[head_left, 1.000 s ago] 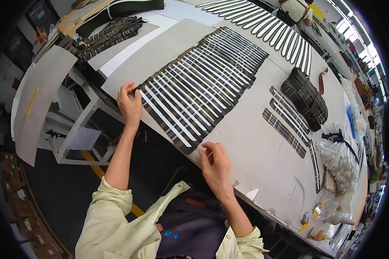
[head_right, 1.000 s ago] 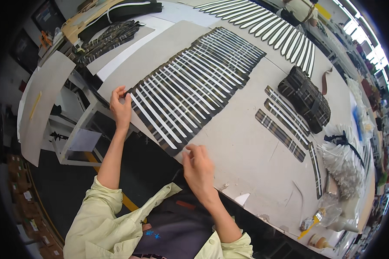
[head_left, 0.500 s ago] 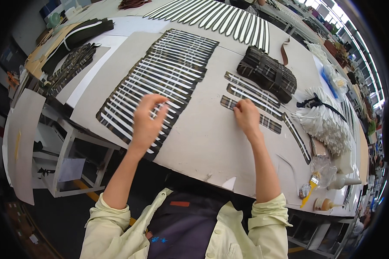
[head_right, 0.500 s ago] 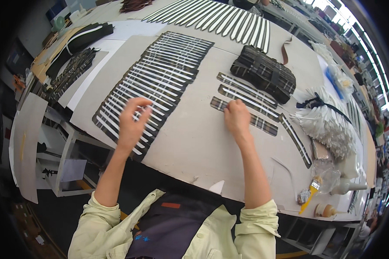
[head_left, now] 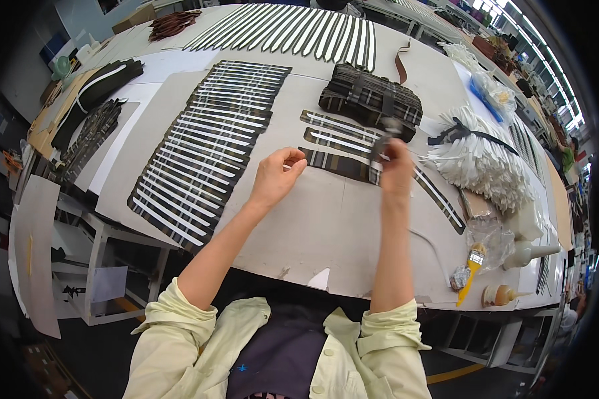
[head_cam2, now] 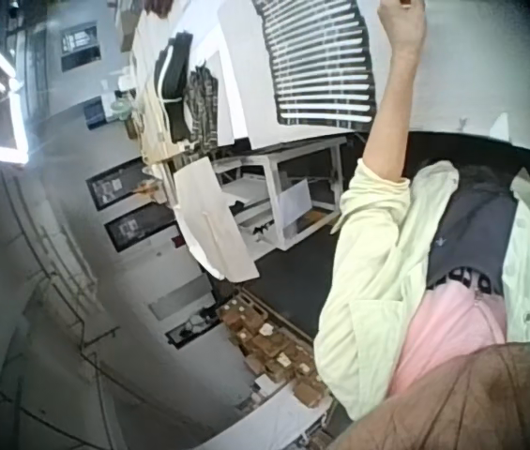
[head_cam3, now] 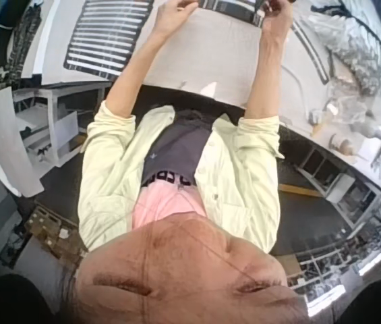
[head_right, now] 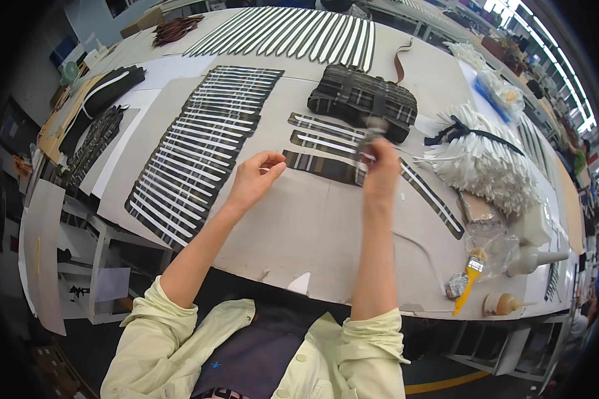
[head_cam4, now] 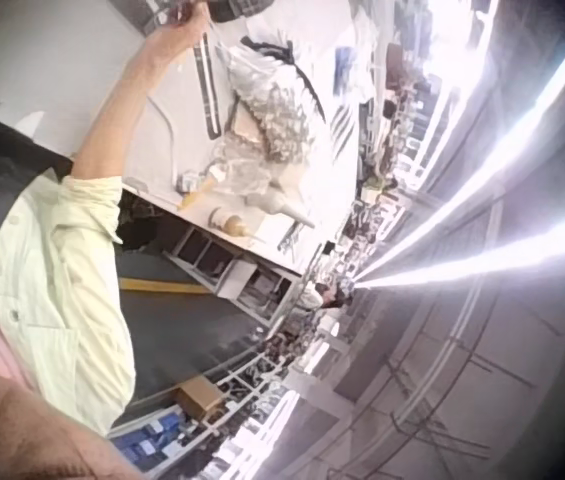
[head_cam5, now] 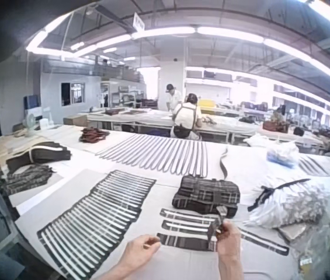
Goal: The person assembles small rectangular craft components by applying adhesive from a bottle and pressing white strips onto them. They then use a yellow brush to smooth the strips and apply a coating to a larger grid-like assembly on the table.
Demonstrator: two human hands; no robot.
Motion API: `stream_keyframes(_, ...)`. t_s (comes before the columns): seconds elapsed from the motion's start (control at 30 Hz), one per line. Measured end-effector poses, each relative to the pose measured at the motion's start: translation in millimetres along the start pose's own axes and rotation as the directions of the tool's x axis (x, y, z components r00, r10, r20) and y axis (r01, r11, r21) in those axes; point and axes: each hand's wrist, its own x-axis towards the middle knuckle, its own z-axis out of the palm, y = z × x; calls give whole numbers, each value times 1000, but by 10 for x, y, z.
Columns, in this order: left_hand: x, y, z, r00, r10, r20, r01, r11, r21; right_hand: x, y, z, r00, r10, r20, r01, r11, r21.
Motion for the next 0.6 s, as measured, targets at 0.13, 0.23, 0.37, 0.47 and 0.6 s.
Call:
stream_keyframes(0.13,-46,-81,-62,999,-48,25,48,999,-18,-235,-1414,-474,959,-274,77,234,913,334)
stream_keyframes(0.23,-151,100,-50,975,-197,105,207,974,-93,-777,-1966,-74,914,-404,-39,404,900,162)
stream_keyframes(0.37,-570,611,119,955,-17,297,152,887,-437,-1359,-1640,359,886,-279,371,380,895,-234)
stream_keyframes(0.47,-942,998,101,949,16,315,150,854,-498,-1643,-952,419,934,41,354,164,832,-531)
stream_keyframes(0.6,-990,627,161,968,-181,174,235,899,-371,-1807,-191,454,870,137,474,305,606,-735)
